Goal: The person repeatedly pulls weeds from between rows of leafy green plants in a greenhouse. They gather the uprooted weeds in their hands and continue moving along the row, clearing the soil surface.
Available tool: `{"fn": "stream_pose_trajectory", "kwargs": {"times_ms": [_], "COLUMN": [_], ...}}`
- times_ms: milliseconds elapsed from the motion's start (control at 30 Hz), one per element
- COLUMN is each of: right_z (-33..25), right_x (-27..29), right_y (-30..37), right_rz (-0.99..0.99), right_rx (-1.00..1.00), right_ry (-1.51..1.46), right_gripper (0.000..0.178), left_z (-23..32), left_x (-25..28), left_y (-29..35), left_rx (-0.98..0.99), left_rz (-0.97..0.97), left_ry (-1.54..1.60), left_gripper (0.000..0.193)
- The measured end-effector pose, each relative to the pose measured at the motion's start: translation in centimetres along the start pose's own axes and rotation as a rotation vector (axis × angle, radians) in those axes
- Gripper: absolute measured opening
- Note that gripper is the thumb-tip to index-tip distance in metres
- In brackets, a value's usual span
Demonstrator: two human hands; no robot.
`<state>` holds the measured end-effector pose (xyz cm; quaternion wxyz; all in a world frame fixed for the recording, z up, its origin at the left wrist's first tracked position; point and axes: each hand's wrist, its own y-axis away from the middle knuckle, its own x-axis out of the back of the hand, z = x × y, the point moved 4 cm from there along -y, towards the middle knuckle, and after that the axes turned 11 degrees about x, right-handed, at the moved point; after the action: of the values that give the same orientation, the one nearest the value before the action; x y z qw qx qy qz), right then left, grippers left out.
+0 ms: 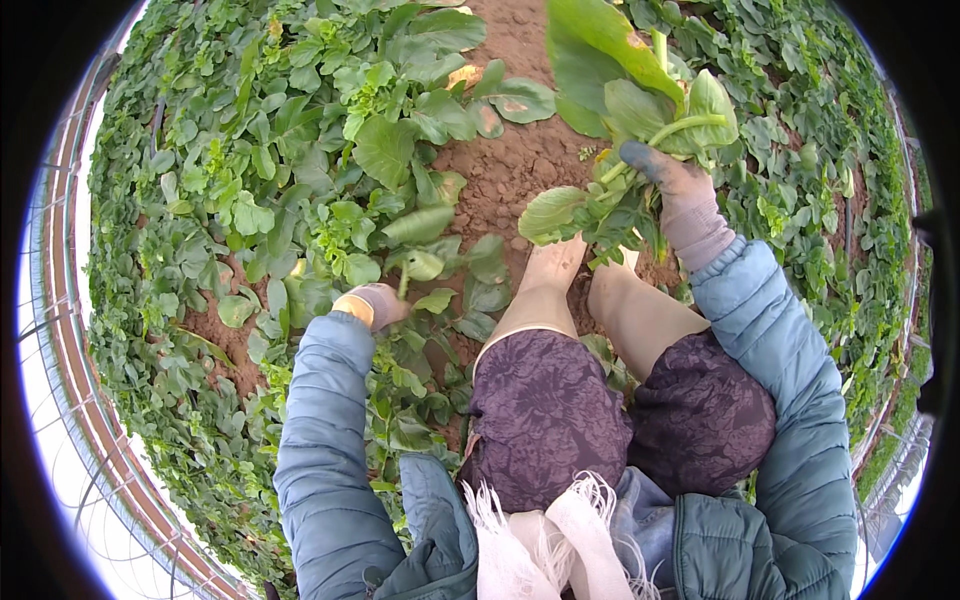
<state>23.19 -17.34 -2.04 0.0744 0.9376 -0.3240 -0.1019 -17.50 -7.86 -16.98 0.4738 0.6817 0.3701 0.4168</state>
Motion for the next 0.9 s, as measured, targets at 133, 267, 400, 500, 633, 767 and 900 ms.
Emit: {"fn": "stream_pose_trajectory", "kwargs": {"times_ms": [133, 267, 400, 500, 633, 767, 900], "right_z": [0.6, 0.6, 0.8, 0.8, 1.6, 2.0, 2.1], "right_x": [-0.6, -1.0, -1.0, -1.0, -0.4, 1.7, 3.7], "right_y": [-0.5, -0.5, -0.1, -0.1, -0.9, -2.8, -3.2], "right_rz": [-0.037, -0.106, -0.189, -0.242, -0.230, -0.154, -0.153], "right_rx": [0.019, 0.069, 0.011, 0.074, 0.097, 0.138, 0.143], "right_ry": [-0.022, -0.074, 0.033, 0.037, 0.063, -0.104, 0.422], "right_gripper": [0.035, 0.036, 0.043, 0.043, 0.046, 0.032, 0.030], "left_z": [4.0, 7.4, 10.7, 15.5, 21.6, 21.6, 20.7], "left_x": [1.5, 5.0, 7.3, 6.4, 5.1, 6.1, 10.0], "left_y": [7.6, 11.1, 9.5, 6.5, 3.6, 5.9, 13.6], "left_rx": [-0.419, -0.638, -0.642, -0.612, -0.520, -0.517, -0.739], "left_rz": [-0.297, -0.189, -0.108, -0.087, 0.416, 0.451, 0.523], "left_ry": [0.672, 0.937, 1.323, 1.315, 0.395, 0.802, 0.791], "left_gripper": [0.039, 0.039, 0.042, 0.041, 0.042, 0.044, 0.049]}}
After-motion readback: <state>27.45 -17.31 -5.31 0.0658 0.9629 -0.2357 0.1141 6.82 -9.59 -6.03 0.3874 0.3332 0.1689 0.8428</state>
